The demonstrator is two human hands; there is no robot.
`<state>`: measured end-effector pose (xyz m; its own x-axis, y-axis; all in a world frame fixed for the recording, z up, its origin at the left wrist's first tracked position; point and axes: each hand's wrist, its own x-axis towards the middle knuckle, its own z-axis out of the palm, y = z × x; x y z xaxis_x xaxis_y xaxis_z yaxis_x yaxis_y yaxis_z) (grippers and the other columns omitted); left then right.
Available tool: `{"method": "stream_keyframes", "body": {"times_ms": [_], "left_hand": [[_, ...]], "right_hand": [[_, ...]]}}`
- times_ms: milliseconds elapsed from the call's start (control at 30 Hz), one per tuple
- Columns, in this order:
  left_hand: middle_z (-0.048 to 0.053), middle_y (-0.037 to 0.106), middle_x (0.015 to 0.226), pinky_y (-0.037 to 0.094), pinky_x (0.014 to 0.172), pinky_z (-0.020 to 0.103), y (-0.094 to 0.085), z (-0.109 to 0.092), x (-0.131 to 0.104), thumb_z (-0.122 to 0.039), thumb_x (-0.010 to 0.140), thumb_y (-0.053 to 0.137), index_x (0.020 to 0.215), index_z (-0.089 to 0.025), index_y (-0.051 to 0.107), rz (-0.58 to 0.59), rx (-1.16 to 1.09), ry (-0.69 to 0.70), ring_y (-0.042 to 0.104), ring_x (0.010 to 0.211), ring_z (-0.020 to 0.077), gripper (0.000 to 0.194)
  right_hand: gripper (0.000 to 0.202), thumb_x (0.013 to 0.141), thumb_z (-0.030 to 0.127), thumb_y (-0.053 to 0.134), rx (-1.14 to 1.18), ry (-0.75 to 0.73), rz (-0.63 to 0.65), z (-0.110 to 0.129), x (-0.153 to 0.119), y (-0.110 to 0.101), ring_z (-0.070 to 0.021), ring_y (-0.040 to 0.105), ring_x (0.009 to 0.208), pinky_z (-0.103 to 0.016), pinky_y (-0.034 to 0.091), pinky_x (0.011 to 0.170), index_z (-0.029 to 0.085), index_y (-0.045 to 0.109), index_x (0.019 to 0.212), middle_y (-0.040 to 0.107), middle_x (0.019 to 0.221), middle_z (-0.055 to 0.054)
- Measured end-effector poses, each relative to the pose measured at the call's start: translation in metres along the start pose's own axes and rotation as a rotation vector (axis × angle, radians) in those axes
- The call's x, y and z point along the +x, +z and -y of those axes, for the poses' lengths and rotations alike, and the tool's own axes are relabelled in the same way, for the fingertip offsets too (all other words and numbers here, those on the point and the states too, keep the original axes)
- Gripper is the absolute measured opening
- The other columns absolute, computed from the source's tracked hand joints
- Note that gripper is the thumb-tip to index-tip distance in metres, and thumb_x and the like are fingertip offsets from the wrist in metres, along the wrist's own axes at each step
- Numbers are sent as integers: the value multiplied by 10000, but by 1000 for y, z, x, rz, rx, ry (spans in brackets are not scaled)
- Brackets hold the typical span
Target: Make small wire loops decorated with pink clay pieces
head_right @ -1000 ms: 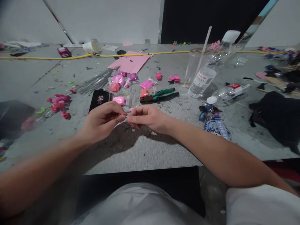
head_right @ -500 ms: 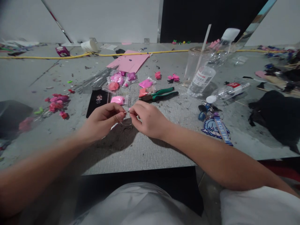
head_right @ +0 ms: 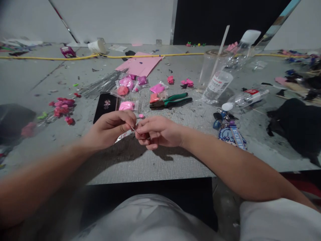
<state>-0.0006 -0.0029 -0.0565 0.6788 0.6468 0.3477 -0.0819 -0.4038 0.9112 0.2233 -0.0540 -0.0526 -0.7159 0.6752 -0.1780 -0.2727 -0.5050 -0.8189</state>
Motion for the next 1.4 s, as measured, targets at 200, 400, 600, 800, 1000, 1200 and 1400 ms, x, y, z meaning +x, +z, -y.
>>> {"method": "stream_keyframes", "body": {"times_ms": [200, 400, 600, 800, 1000, 1200, 1400], "left_hand": [[65, 682, 880, 562, 768, 331, -4, 0, 0, -411, 981, 767, 870, -210, 731, 11, 48, 56, 659, 818, 181, 233], [19, 677, 824, 608, 677, 267, 3, 1, 2, -425, 934, 819, 965, -174, 697, -33, -69, -204, 693, 719, 142, 281], [24, 712, 770, 640, 676, 266, 21, 5, 4, -454, 944, 795, 891, -169, 687, -101, -163, -330, 721, 689, 143, 308], [30, 715, 753, 606, 627, 269, 20, 6, 2, -434, 958, 764, 880, -176, 708, -159, -55, -265, 706, 656, 154, 275], [40, 769, 789, 515, 655, 273, 9, 4, 0, -218, 979, 680, 898, -193, 775, -189, 457, 61, 682, 714, 156, 127], [47, 795, 828, 515, 671, 284, 6, 0, 0, -182, 980, 673, 901, -195, 779, -181, 552, 187, 704, 728, 161, 134], [35, 760, 738, 551, 585, 264, 12, 0, -2, -284, 972, 718, 867, -185, 757, -150, 312, -41, 732, 616, 160, 149]], "right_hand": [[286, 911, 346, 802, -109, -63, -7, -3, 0, 0, -100, 436, 580, -207, 298, 470, 191, 581, 818, 456, 678, 54], [232, 971, 385, 712, -883, -454, -460, 0, 4, -11, -125, 448, 615, -275, 362, 550, 196, 603, 892, 531, 717, 32], [212, 1052, 250, 517, -1648, -766, -577, 0, 2, -12, -189, 517, 744, -345, 411, 663, 200, 581, 857, 609, 846, -69], [181, 1007, 300, 631, -1312, -749, -611, -2, 4, -6, -176, 562, 744, -323, 459, 660, 202, 633, 856, 629, 820, -44], [216, 901, 369, 741, -445, -175, -427, 5, 7, -6, -104, 448, 539, -240, 309, 472, 188, 661, 814, 559, 666, 22], [253, 837, 379, 831, -478, -241, -320, 4, 5, -8, -90, 468, 508, -241, 377, 459, 185, 670, 814, 563, 661, 49], [169, 935, 262, 679, -1154, -549, -451, 1, 2, -8, -153, 576, 669, -311, 460, 610, 191, 632, 789, 629, 762, -13]]}}
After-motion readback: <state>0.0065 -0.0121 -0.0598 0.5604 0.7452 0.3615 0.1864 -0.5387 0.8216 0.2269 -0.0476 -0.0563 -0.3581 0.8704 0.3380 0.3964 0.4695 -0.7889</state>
